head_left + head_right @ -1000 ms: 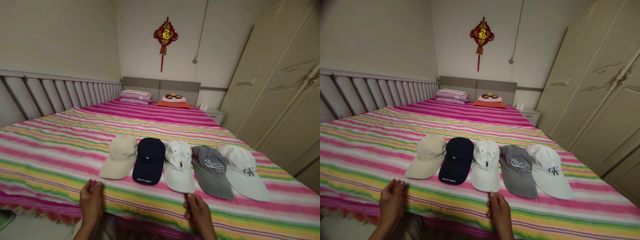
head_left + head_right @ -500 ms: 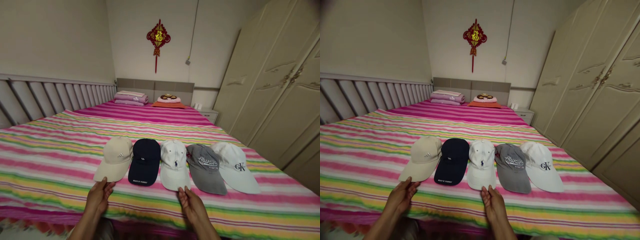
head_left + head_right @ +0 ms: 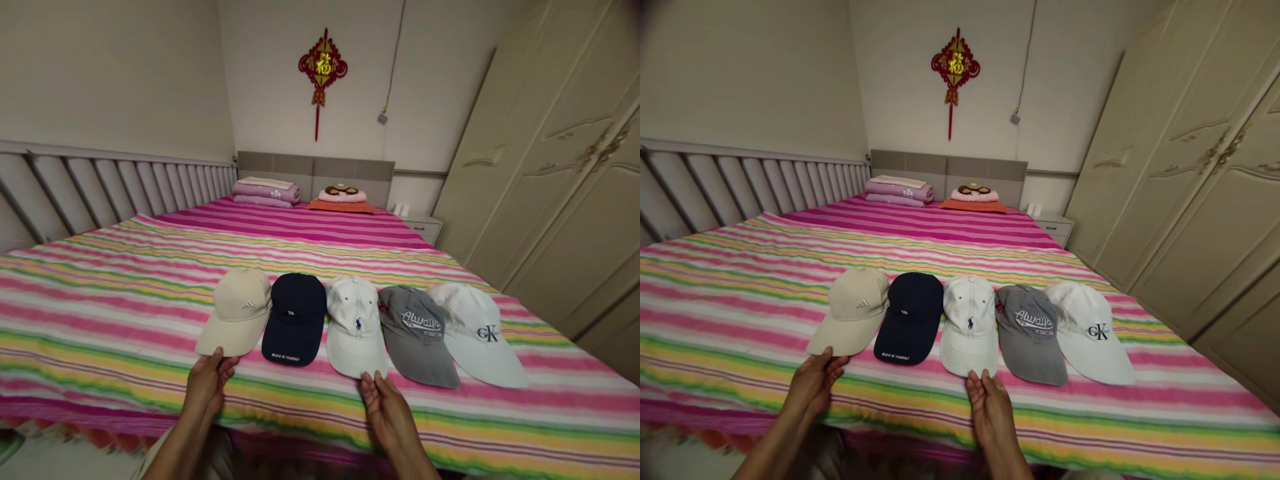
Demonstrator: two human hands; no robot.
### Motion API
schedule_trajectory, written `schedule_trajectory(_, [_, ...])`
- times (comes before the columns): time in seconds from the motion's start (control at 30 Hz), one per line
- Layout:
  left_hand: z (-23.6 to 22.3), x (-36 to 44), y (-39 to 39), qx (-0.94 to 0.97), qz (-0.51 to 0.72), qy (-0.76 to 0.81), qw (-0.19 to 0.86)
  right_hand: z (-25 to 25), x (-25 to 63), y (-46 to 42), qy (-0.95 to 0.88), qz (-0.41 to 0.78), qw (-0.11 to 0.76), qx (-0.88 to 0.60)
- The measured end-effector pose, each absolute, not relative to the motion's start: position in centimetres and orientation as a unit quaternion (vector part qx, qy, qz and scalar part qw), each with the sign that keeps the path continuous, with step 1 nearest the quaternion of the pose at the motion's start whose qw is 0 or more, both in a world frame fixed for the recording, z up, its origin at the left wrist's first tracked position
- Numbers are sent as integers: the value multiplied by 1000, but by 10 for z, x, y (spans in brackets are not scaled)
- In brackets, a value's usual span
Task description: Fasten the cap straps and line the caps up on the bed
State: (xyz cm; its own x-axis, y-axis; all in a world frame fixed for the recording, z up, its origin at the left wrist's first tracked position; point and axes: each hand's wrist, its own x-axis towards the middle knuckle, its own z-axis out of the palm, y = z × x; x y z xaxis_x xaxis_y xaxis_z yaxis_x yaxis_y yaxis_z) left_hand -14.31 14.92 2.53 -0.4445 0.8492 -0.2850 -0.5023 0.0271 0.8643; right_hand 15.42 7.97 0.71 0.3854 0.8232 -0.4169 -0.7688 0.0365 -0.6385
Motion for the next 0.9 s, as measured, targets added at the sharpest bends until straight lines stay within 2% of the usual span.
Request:
schedule_trajectory(0.67, [23,-144,149,168,675,525,490,20,158,70,-44,599,652,-463])
schedule_trajectory(0.9, [21,-146,145,172,644,533,520,24,183,55,-67,587,646,-484])
